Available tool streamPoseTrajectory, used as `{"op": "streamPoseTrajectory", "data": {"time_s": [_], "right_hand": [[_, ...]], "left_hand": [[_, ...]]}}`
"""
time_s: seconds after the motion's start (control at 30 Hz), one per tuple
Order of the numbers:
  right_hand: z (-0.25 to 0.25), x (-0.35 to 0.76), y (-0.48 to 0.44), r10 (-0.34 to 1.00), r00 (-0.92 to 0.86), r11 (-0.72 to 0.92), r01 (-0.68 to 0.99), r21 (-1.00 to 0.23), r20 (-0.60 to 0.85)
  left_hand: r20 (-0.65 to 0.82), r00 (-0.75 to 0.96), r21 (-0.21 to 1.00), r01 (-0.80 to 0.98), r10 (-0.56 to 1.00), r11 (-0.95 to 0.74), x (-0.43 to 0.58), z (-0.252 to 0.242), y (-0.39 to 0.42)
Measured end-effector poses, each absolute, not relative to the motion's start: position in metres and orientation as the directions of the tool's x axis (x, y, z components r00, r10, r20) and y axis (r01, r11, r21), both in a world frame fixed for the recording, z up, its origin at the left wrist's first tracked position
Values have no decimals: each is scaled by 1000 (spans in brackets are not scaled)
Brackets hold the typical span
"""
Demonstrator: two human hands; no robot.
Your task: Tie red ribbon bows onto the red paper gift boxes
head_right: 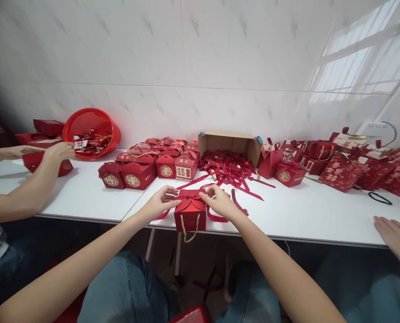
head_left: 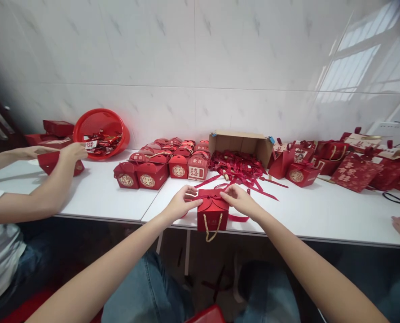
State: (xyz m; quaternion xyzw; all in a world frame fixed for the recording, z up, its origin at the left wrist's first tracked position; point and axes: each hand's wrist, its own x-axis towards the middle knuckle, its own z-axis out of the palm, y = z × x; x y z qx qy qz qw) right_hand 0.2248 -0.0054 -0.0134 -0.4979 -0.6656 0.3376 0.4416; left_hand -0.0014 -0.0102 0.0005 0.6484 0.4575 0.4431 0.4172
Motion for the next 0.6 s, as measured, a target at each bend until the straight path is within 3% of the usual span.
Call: {"op": "streamPoseTrajectory", "data": {"time_s": [0.17,0.37,0.6], "right_hand": [[-23,224,1,968,-243,128,246,-961,67],[-19,229,1,971,-237,105,303,-947,32],[0,239,-7,972,-192,198,366,-910,134]], "left_hand": [[95,185,973,191,978,-130,0,-11,-7],[-57,304,976,217,951,-11,-4,-10,-5],[-1,260,972,227,966,-60,-13,-9,0]]}}
